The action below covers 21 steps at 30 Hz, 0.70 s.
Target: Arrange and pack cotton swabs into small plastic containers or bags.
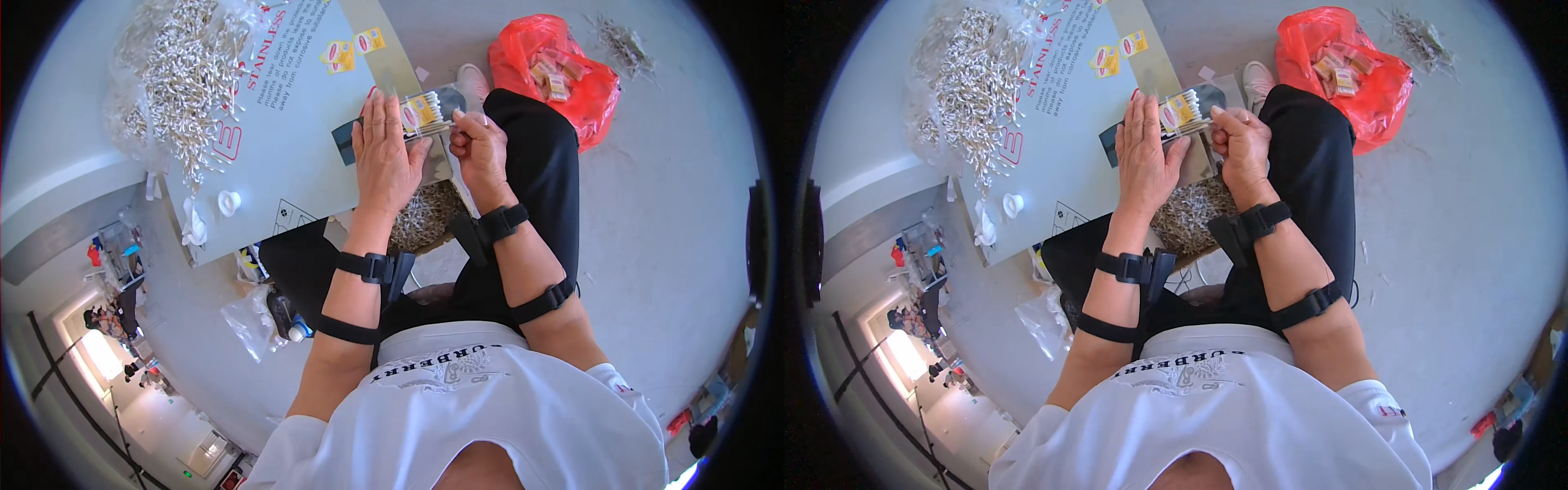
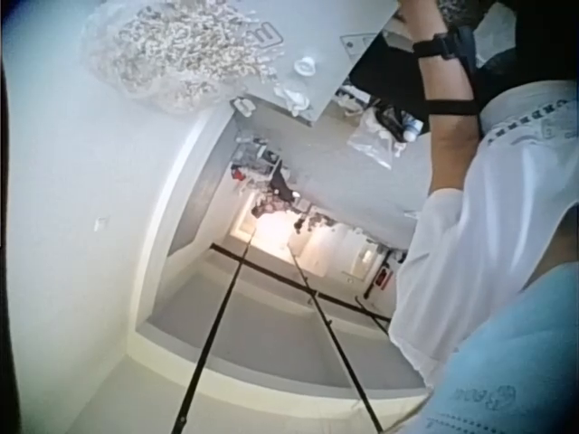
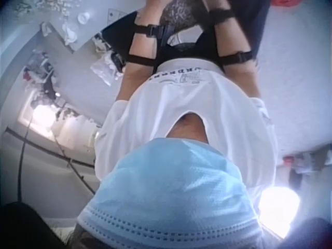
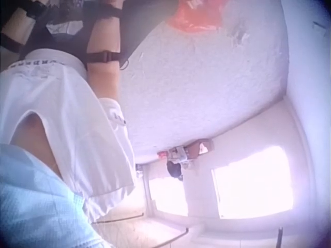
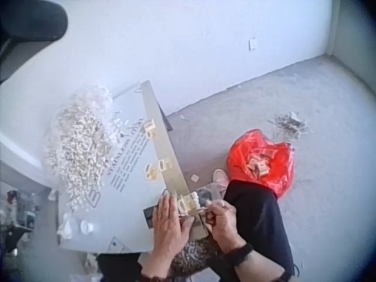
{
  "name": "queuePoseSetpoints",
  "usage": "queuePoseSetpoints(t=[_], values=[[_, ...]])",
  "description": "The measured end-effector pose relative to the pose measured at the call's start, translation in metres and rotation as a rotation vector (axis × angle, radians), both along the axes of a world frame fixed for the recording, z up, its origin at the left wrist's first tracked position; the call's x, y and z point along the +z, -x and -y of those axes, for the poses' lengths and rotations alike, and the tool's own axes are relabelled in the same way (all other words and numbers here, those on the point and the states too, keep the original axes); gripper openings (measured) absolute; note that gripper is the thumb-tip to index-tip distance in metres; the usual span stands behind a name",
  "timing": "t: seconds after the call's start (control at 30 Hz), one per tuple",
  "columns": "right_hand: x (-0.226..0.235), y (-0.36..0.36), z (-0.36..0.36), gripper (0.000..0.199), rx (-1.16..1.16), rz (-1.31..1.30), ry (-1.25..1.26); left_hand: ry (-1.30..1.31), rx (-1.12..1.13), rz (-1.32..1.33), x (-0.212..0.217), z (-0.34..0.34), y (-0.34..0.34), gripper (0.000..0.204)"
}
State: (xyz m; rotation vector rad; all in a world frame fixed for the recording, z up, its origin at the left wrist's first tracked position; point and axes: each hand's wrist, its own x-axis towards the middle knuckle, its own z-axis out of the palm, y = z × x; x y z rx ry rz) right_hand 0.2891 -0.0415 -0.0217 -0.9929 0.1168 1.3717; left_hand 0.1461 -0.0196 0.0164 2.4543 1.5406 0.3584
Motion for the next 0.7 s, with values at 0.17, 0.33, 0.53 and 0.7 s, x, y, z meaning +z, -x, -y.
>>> queuePoseSetpoints(t=[0.17,0.33,0.53,0.7], values=[[-0.007,0.005,-0.002,0.028,-0.008,0.058,-0.106,0.049,0.014,-0.014,-0.002,0.002,-0.002,0.079],[-0.007,0.004,-0.001,0.032,0.016,0.092,-0.099,0.012,0.11,0.0,-0.007,0.016,0.005,0.083],[-0.005,0.007,-0.004,0.035,0.026,0.157,-0.096,0.038,0.108,-0.165,-0.01,0.03,0.006,0.088],[-0.006,0.007,-0.006,0.029,0.043,0.249,-0.058,0.014,0.149,-0.117,-0.012,0.028,0.008,0.089]])
